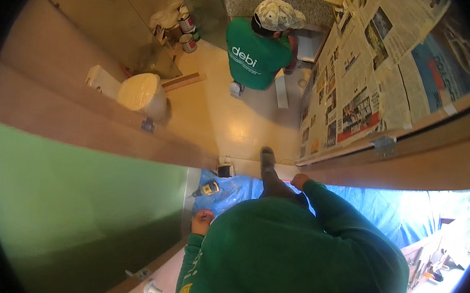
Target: The person fits curved wooden trim pieces onto a white cabinet door, using a hammer to tap them into place. They move between the main room and a bathroom, handling trim pieces and tools.
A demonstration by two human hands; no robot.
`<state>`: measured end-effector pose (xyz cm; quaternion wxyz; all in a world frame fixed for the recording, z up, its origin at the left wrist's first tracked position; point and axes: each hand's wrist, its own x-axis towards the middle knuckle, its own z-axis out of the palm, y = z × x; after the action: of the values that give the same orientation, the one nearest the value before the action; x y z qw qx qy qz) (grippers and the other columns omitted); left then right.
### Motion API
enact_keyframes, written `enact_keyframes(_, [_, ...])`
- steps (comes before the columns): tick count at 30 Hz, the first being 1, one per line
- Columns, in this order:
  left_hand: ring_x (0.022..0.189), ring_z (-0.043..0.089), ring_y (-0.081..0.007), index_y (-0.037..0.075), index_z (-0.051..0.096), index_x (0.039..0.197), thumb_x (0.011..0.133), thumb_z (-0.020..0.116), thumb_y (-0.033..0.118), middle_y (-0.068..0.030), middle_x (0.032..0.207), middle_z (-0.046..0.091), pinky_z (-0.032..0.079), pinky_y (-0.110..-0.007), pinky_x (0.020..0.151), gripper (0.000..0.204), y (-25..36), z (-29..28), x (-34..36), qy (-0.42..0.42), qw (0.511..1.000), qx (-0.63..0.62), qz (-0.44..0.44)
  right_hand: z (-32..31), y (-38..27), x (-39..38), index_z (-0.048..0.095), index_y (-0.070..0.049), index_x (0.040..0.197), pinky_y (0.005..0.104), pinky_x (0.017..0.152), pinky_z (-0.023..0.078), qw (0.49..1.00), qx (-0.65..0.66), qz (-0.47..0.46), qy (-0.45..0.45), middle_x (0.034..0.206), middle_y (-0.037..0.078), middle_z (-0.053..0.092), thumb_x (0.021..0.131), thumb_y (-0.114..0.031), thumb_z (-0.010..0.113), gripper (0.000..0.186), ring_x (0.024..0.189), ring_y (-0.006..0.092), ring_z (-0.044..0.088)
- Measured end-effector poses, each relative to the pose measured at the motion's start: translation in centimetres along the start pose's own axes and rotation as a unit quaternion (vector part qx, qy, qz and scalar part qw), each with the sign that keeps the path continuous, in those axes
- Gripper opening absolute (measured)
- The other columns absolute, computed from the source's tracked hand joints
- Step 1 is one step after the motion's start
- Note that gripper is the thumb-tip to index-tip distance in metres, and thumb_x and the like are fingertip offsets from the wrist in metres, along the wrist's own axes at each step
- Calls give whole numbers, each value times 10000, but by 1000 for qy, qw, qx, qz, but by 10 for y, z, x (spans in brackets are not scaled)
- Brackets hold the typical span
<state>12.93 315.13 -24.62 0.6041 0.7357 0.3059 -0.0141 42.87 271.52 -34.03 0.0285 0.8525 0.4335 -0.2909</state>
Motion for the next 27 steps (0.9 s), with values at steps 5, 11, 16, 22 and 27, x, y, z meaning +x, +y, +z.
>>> enact_keyframes(5, [860,688,-129,39,707,964,929,730,150,-37,914,726,550,-293,795,119,64,40,72,-22,1000,-5,-12,-29,74,88,756,-21,1014,510,942,524,980,141,129,-46,1102,247,706,890,-357,598,392,1068,405,679])
enact_keyframes(11, [786,655,-115,46,716,934,932,737,154,-46,845,715,538,-294,746,110,109,57,135,50,993,105,20,-138,157,181,751,18,1006,495,964,523,950,249,184,28,1113,280,707,892,-387,591,450,1054,440,676])
enact_keyframes(16, [768,641,-124,40,721,917,957,724,210,-59,830,712,529,-302,719,175,193,84,186,72,988,133,24,-195,216,188,712,-65,903,389,638,561,841,455,229,182,837,73,703,937,-318,645,263,741,227,686])
enact_keyframes(22, [862,679,-179,34,715,1021,981,695,214,-89,917,737,541,-328,796,185,193,87,238,52,991,98,82,-170,244,172,742,-98,959,429,857,546,760,565,303,104,976,127,751,884,-375,675,294,935,284,698])
enact_keyframes(27, [935,688,-190,28,694,1088,972,662,132,-86,990,737,538,-332,879,160,213,93,274,21,997,48,62,-119,247,166,752,-49,1006,459,959,533,805,495,312,96,1056,192,739,904,-409,669,384,1040,384,685])
